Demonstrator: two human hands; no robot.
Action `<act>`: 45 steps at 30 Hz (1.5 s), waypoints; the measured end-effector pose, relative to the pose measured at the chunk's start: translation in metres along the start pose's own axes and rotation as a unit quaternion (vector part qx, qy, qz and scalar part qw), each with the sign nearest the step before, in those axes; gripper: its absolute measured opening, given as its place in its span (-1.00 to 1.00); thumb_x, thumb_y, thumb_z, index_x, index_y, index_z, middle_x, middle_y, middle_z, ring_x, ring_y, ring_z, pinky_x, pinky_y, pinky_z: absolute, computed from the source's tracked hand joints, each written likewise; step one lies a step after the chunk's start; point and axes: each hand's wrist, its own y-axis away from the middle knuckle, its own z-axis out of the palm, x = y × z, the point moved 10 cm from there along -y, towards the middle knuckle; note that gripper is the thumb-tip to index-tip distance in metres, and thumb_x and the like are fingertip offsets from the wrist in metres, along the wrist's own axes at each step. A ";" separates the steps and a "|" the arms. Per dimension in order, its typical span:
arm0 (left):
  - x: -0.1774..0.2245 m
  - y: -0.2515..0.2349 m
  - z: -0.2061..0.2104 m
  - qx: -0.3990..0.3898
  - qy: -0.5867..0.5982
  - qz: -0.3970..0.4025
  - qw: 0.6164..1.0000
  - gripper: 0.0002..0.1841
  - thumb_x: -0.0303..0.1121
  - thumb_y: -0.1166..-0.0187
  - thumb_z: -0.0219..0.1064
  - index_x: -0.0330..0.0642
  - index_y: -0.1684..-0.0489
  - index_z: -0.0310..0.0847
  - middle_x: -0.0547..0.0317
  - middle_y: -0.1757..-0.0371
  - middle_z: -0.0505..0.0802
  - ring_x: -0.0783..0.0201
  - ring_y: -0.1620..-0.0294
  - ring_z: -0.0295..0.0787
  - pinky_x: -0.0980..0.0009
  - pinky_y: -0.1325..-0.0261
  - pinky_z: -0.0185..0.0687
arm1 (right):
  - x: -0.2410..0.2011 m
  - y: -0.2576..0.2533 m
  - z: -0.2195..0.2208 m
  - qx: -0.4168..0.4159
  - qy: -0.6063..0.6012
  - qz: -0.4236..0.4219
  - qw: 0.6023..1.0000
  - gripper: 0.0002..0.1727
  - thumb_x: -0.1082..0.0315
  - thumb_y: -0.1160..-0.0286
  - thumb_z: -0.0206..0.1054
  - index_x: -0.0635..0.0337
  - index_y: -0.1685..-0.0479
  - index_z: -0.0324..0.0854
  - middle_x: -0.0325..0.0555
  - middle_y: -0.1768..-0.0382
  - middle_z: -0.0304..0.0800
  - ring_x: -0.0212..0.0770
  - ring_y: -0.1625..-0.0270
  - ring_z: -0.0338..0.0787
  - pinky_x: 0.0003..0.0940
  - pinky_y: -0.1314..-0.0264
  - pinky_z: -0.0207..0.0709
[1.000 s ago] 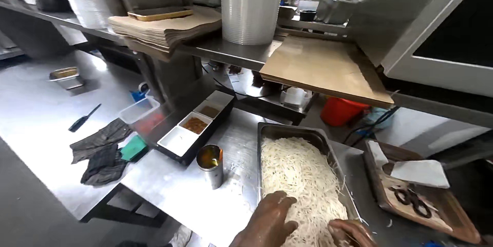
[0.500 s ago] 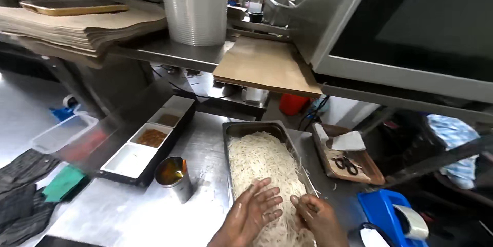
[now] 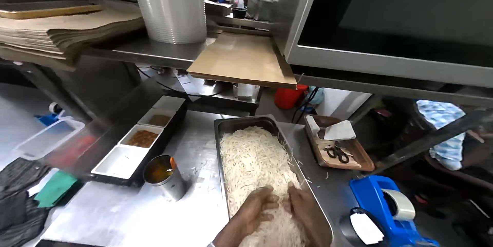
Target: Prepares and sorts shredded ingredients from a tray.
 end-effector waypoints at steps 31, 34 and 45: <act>0.131 0.012 0.066 0.040 0.075 0.150 0.985 -0.74 -0.32 -0.88 -0.09 -0.17 -0.26 0.47 0.05 0.14 0.80 0.23 0.19 0.80 0.27 0.11 0.77 | -0.238 0.078 -0.054 -0.027 0.236 -0.298 0.924 -0.30 0.26 -0.27 0.54 0.05 -0.55 0.55 0.11 -0.23 0.75 0.12 -0.28 0.74 0.27 -0.27 0.58; 0.140 0.034 0.037 0.087 -0.362 0.142 0.917 -0.64 -0.63 -0.68 0.13 -0.58 -0.41 0.40 -0.17 -0.17 0.71 0.26 -0.12 0.65 0.41 -0.28 0.56 | -0.227 0.078 -0.041 -0.035 0.292 -0.327 0.898 -0.37 0.36 -0.09 0.61 0.02 -0.34 0.70 0.16 -0.18 0.70 0.20 -0.24 0.70 0.26 -0.22 0.59; 0.124 0.044 0.020 -0.006 -0.752 0.000 0.659 -0.59 -0.33 -0.70 0.29 -0.30 -0.45 0.58 -0.35 -0.35 0.72 -0.31 -0.38 0.67 -0.27 -0.41 0.51 | -0.196 0.057 -0.032 -0.061 0.363 -0.245 0.897 -0.53 0.24 -0.16 0.57 0.03 -0.18 0.79 0.15 -0.17 0.71 0.15 -0.21 0.74 0.19 -0.19 0.63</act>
